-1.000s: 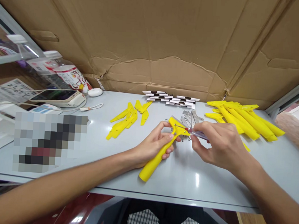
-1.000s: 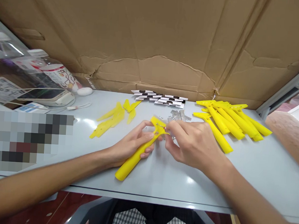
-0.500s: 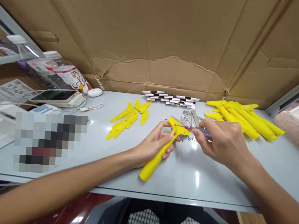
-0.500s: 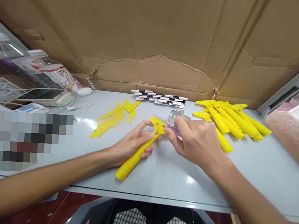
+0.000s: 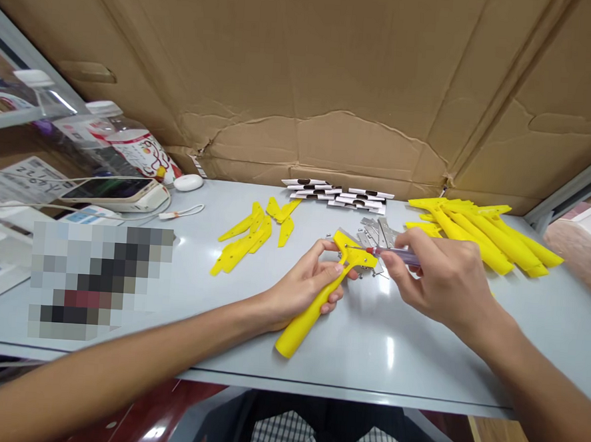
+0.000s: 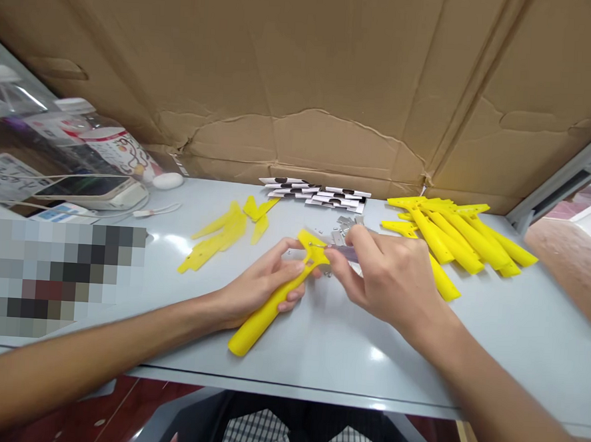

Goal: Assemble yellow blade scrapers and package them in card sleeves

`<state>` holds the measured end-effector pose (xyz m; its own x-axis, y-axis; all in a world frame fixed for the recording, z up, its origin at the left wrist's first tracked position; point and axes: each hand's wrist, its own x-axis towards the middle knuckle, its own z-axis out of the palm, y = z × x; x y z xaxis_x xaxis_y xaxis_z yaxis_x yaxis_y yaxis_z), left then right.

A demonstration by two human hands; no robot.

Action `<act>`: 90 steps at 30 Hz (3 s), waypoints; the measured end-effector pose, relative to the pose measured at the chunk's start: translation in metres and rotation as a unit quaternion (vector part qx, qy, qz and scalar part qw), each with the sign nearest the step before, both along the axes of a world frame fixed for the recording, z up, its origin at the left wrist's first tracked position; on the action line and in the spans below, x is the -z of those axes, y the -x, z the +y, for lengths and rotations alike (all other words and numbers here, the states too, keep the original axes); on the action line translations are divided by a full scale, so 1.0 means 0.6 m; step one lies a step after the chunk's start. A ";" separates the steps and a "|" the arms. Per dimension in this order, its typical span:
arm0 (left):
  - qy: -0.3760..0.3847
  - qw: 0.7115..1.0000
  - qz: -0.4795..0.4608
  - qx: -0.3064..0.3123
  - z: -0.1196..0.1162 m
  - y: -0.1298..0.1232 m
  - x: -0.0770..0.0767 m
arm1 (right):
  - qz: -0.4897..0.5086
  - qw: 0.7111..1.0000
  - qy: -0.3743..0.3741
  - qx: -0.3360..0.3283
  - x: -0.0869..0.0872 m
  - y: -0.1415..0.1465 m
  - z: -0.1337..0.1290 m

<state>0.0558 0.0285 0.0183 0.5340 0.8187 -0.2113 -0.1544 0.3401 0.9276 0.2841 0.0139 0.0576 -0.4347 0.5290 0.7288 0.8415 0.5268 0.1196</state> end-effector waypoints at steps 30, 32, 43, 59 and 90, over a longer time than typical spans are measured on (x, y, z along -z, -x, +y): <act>-0.001 1.000 -0.003 0.006 0.002 -0.001 0.005 | -0.002 0.984 0.076 -0.160 0.002 0.000 -0.001; 0.000 1.000 -0.001 0.005 0.002 -0.001 0.004 | -0.006 0.985 0.078 -0.155 0.000 0.000 -0.001; -0.003 1.000 0.002 0.010 0.003 0.001 0.007 | -0.022 0.999 0.001 -0.048 -0.003 -0.003 0.004; -0.002 1.000 -0.008 0.014 0.005 0.001 0.009 | 0.017 0.990 0.067 -0.125 -0.001 0.002 0.001; 0.004 1.000 -0.007 0.008 0.000 0.000 0.003 | 0.014 0.998 0.048 -0.041 -0.007 -0.001 -0.002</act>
